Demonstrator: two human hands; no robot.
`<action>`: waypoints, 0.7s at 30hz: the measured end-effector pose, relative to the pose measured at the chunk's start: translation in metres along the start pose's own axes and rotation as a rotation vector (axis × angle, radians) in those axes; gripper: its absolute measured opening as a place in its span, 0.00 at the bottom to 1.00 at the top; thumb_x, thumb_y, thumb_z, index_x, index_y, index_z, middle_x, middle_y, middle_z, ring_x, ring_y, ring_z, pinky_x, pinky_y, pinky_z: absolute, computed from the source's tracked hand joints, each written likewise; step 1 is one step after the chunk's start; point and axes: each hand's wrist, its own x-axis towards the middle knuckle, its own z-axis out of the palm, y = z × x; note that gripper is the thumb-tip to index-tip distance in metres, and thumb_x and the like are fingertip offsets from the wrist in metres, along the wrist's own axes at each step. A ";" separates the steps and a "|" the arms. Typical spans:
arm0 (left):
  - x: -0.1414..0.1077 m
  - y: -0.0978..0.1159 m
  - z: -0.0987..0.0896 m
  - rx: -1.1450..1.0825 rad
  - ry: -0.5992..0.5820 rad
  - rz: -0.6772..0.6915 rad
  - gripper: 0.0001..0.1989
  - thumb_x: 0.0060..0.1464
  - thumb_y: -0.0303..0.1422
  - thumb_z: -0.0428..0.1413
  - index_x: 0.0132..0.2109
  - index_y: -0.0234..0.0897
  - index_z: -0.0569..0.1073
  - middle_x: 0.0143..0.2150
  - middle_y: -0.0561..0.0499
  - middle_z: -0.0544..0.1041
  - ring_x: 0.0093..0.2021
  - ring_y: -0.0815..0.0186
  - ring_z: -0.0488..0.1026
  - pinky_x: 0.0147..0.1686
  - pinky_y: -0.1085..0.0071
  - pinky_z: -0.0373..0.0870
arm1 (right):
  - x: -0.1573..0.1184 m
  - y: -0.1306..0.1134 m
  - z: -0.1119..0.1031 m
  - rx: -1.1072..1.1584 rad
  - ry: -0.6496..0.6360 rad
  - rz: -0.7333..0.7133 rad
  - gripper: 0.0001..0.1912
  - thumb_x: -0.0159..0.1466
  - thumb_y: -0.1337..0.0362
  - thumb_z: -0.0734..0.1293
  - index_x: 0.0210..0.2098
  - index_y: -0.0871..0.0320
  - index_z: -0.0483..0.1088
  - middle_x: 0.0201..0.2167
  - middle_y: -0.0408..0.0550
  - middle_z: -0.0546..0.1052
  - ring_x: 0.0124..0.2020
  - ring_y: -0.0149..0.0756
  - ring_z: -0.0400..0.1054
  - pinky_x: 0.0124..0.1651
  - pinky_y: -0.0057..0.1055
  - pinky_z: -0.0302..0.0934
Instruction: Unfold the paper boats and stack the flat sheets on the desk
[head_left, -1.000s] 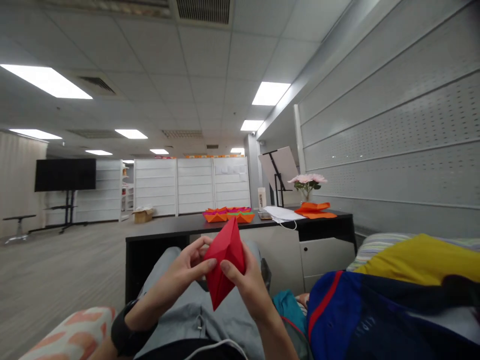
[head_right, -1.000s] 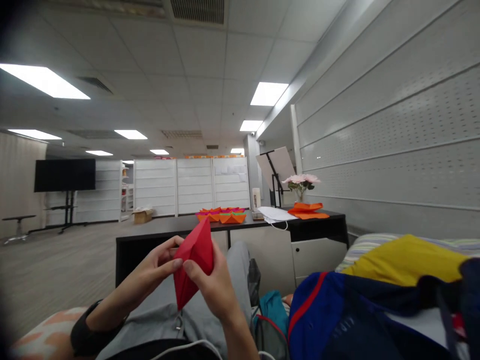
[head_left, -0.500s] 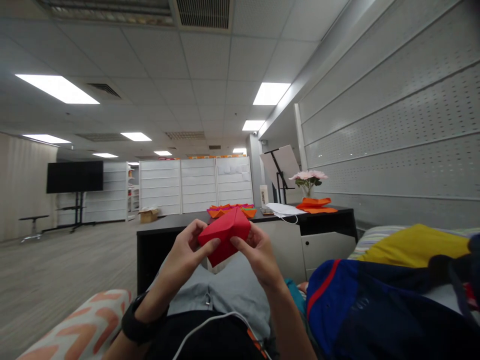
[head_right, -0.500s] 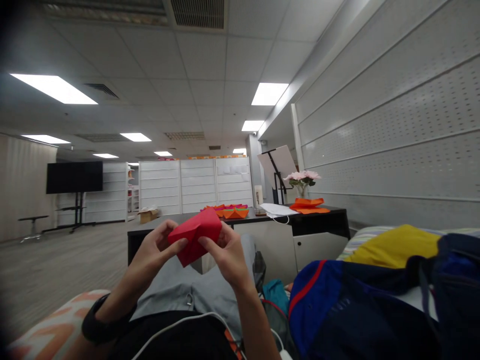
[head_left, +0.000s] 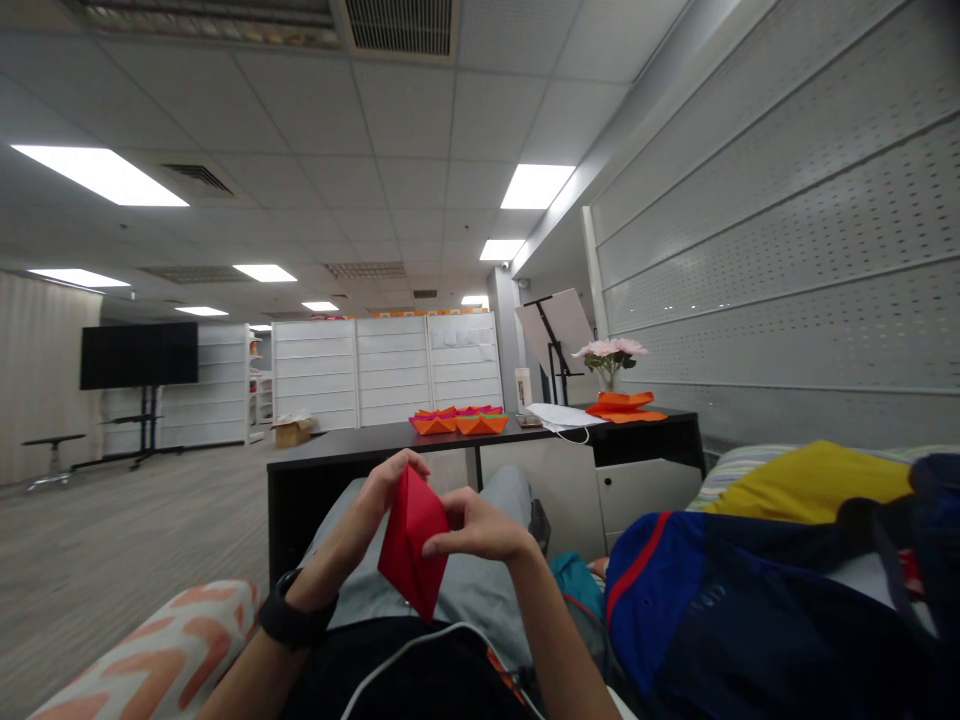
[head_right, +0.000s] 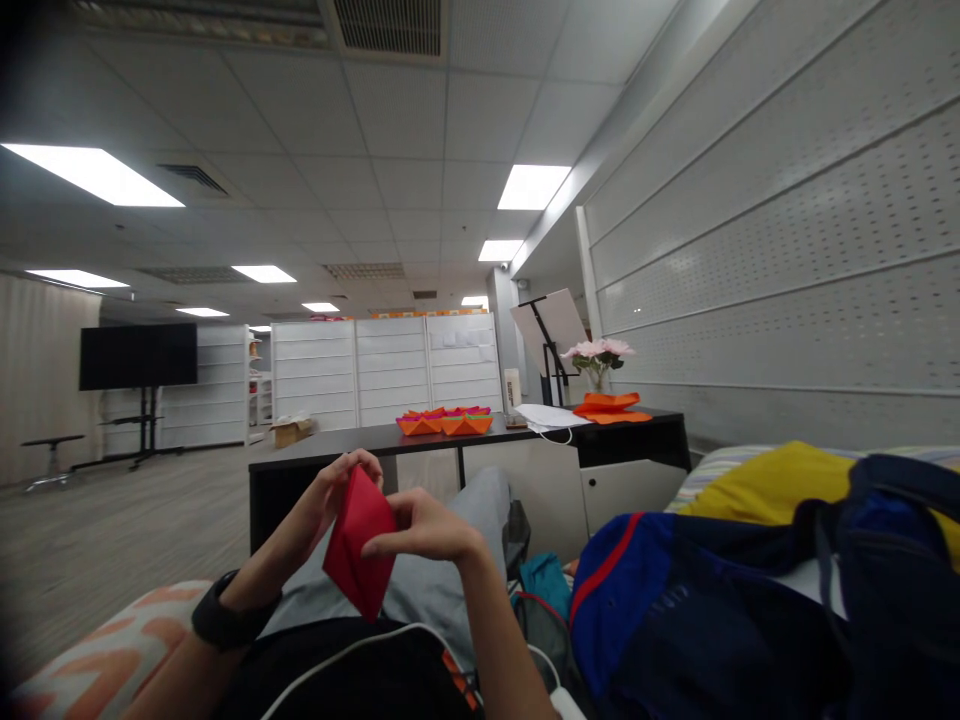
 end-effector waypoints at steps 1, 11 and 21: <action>-0.001 -0.001 -0.002 -0.032 0.001 -0.007 0.22 0.63 0.52 0.42 0.38 0.40 0.69 0.32 0.53 0.71 0.32 0.63 0.68 0.35 0.69 0.68 | 0.001 0.001 0.000 0.025 0.040 -0.007 0.17 0.50 0.56 0.79 0.32 0.61 0.77 0.27 0.41 0.76 0.29 0.31 0.69 0.35 0.27 0.65; -0.061 -0.022 0.017 -0.438 -0.103 -0.150 0.28 0.46 0.44 0.68 0.51 0.36 0.75 0.49 0.42 0.79 0.50 0.52 0.76 0.51 0.60 0.70 | -0.009 0.001 -0.015 0.115 -0.014 -0.026 0.22 0.47 0.60 0.82 0.35 0.59 0.70 0.31 0.39 0.75 0.30 0.28 0.68 0.35 0.24 0.64; -0.074 -0.010 0.014 -0.326 0.055 -0.022 0.19 0.53 0.43 0.64 0.47 0.36 0.80 0.44 0.45 0.82 0.47 0.53 0.76 0.47 0.65 0.72 | -0.004 -0.011 0.001 0.075 -0.088 -0.097 0.29 0.53 0.49 0.78 0.49 0.56 0.71 0.43 0.47 0.76 0.43 0.37 0.71 0.47 0.32 0.65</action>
